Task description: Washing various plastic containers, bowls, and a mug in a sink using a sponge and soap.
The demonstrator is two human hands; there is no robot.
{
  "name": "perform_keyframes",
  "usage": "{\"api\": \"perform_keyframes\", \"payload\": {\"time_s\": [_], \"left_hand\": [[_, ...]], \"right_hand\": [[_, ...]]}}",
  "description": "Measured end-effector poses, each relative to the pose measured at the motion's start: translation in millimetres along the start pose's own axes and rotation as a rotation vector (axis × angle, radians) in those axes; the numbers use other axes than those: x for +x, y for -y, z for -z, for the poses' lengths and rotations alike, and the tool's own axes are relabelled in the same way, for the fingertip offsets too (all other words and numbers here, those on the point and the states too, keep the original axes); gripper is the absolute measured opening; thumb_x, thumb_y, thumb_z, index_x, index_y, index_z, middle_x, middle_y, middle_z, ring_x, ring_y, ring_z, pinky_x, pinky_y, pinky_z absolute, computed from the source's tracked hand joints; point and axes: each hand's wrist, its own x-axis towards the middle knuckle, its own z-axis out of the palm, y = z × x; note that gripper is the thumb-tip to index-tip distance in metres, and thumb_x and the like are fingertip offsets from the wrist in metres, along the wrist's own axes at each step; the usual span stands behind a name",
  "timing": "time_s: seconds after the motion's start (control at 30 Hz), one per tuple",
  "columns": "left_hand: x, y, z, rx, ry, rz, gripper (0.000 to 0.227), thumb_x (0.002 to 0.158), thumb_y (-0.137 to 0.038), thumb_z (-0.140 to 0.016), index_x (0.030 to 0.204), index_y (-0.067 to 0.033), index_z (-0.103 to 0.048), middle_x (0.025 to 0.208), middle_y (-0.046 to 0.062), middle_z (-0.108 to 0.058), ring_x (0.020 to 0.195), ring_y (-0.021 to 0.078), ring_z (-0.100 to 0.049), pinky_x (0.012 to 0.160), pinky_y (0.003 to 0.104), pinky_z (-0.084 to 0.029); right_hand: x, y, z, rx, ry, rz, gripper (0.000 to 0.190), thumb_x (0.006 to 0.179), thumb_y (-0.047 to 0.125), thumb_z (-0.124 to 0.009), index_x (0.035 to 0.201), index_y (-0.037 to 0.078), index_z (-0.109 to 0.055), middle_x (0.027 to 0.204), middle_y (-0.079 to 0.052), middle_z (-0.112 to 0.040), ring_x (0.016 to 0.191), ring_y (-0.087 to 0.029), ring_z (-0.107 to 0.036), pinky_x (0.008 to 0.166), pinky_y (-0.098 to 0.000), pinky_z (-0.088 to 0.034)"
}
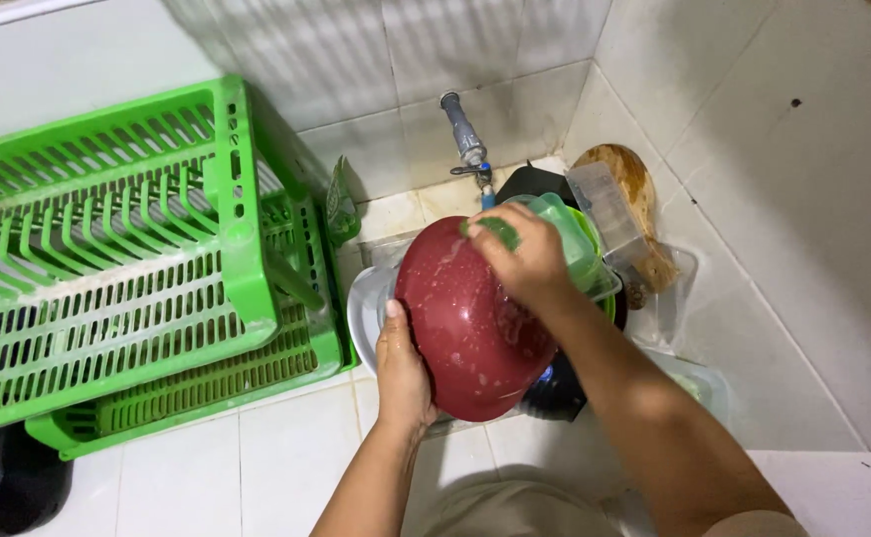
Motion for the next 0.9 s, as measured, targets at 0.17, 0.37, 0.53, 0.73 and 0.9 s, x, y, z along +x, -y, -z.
{"api": "perform_keyframes", "payload": {"time_s": [0.17, 0.37, 0.53, 0.73, 0.9], "left_hand": [[6, 2, 8, -0.013, -0.046, 0.007, 0.063, 0.103, -0.054, -0.04, 0.132, -0.0015, -0.058, 0.127, 0.02, -0.067, 0.112, 0.0302, -0.067, 0.097, 0.048, -0.055], [7, -28, 4, -0.109, -0.191, 0.043, 0.066, 0.1, -0.058, -0.034, 0.135, -0.007, -0.054, 0.133, 0.017, -0.065, 0.118, 0.032, -0.065, 0.1, 0.053, -0.053], [4, -26, 0, -0.075, -0.167, 0.129, 0.066, 0.095, -0.06, -0.034, 0.139, -0.0139, -0.049, 0.139, 0.014, -0.06, 0.125, 0.0312, -0.062, 0.102, 0.057, -0.051], [7, -20, 1, -0.011, -0.022, 0.165, 0.071, 0.097, -0.061, -0.04, 0.14, -0.0061, -0.054, 0.138, 0.018, -0.063, 0.129, 0.0346, -0.06, 0.106, 0.056, -0.05], [14, -11, 10, -0.054, -0.011, 0.209, 0.07, 0.098, -0.062, -0.039, 0.138, -0.0074, -0.06, 0.139, 0.013, -0.065, 0.125, 0.0258, -0.063, 0.105, 0.044, -0.049]], "right_hand": [[-53, 67, -15, -0.176, 0.046, 0.45, 0.022, 0.082, 0.02, -0.079, 0.101, 0.01, -0.076, 0.117, -0.01, -0.07, 0.115, -0.031, -0.066, 0.105, -0.0498, -0.049], [-76, -7, -11, -0.113, 0.117, 0.676, 0.036, 0.089, 0.028, -0.072, 0.12, 0.01, -0.068, 0.137, -0.016, -0.06, 0.13, -0.032, -0.059, 0.117, -0.0549, -0.041], [-30, -39, 1, 0.043, -0.067, 0.254, 0.041, 0.103, 0.031, -0.063, 0.133, 0.004, -0.063, 0.141, -0.021, -0.063, 0.134, -0.032, -0.061, 0.115, -0.0431, -0.045], [3, 19, -10, -0.14, 0.087, 0.038, 0.037, 0.091, 0.036, -0.075, 0.109, 0.004, -0.074, 0.108, -0.017, -0.072, 0.101, -0.031, -0.071, 0.09, -0.0416, -0.055], [-37, 85, -31, -0.384, 0.161, 0.339, 0.024, 0.079, 0.027, -0.077, 0.097, 0.011, -0.078, 0.1, -0.012, -0.07, 0.102, -0.034, -0.065, 0.09, -0.0456, -0.052]]}}
